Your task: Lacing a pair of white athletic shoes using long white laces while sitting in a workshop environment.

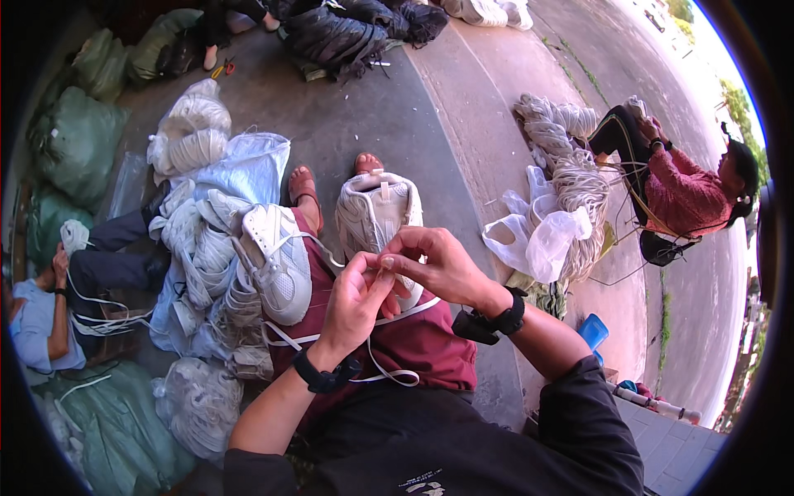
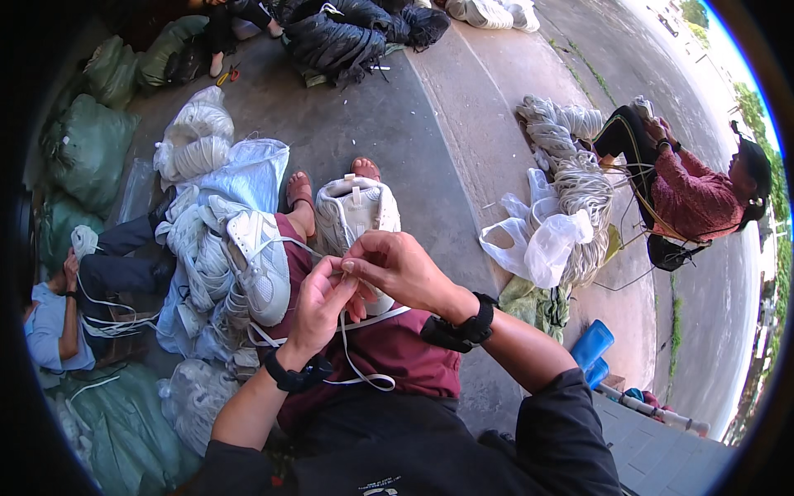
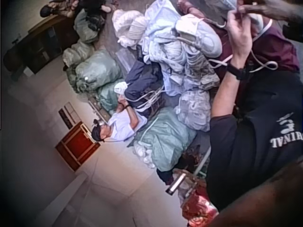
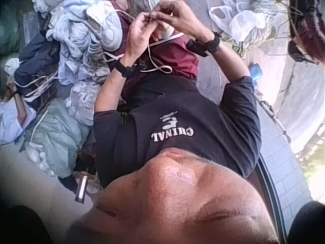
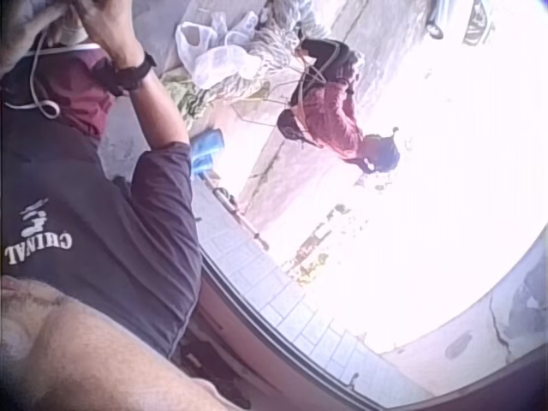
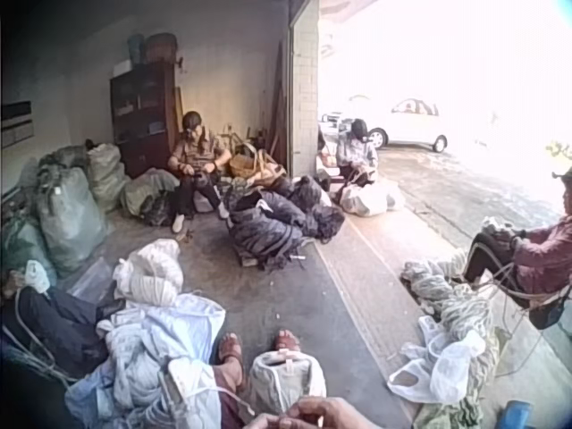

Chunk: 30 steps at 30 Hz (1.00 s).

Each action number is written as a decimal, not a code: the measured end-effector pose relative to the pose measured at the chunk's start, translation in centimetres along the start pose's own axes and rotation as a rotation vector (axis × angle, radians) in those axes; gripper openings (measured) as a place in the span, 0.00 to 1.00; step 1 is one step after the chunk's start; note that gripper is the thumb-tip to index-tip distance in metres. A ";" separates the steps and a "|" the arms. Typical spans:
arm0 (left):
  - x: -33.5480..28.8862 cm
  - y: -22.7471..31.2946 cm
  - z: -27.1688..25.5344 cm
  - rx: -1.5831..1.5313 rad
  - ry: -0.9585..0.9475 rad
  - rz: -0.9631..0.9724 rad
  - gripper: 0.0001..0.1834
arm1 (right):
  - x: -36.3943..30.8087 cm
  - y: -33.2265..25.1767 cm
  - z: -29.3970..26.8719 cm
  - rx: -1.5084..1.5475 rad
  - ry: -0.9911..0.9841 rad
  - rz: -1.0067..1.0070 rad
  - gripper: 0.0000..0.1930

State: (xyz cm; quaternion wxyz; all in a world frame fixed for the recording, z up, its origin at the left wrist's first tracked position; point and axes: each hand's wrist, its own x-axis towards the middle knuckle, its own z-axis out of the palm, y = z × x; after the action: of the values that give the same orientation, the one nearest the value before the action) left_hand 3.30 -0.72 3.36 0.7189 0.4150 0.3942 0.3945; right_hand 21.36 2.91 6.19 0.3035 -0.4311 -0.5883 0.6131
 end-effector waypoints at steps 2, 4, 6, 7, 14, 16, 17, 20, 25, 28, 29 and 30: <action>0.0 0.2 0.1 0.055 -0.014 -0.033 0.11 | 0.0 0.3 -0.1 0.038 -0.008 0.049 0.12; 0.2 0.2 -0.3 0.051 -0.034 -0.048 0.11 | 0.0 0.9 -0.4 0.042 -0.035 0.038 0.12; 0.4 -0.3 -1.0 0.047 -0.048 -0.062 0.12 | 0.4 0.9 -0.7 -0.126 0.097 -0.102 0.13; 0.8 -1.1 -1.5 0.123 0.027 0.025 0.12 | 0.6 0.9 -1.0 -0.295 0.231 -0.241 0.16; 1.8 -0.1 -1.0 0.683 0.230 0.236 0.09 | 1.8 4.6 -4.3 -0.513 0.316 -0.246 0.46; 2.1 -0.3 -1.0 0.980 0.217 0.407 0.09 | 2.2 5.0 -4.8 -0.449 0.120 -0.285 0.53; 2.2 -0.4 -1.1 0.981 0.218 0.407 0.09 | 2.3 5.2 -4.8 -0.447 0.120 -0.285 0.53; 2.4 -0.6 -1.1 1.118 0.221 0.551 0.10 | 2.5 5.7 -5.1 -0.445 0.032 -0.332 0.56; 2.2 -0.4 -0.7 1.381 0.172 0.485 0.10 | 2.6 5.5 -5.5 -0.444 0.005 -0.333 0.58; 2.3 -0.2 -0.1 1.450 0.214 0.551 0.10 | 2.7 6.0 -5.5 -0.498 0.023 -0.385 0.57; 2.4 -0.2 0.0 1.451 0.212 0.551 0.10 | 2.7 6.0 -5.6 -0.498 0.025 -0.385 0.57; 2.5 0.0 -0.1 1.493 0.188 0.586 0.11 | 2.7 5.9 -5.5 -0.522 0.035 -0.396 0.57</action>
State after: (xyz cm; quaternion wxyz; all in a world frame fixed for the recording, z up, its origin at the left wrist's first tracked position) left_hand 4.20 1.53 2.71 0.0833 0.8373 0.4877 0.2327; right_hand 25.88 7.07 0.30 0.3060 -0.3820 -0.7926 0.3635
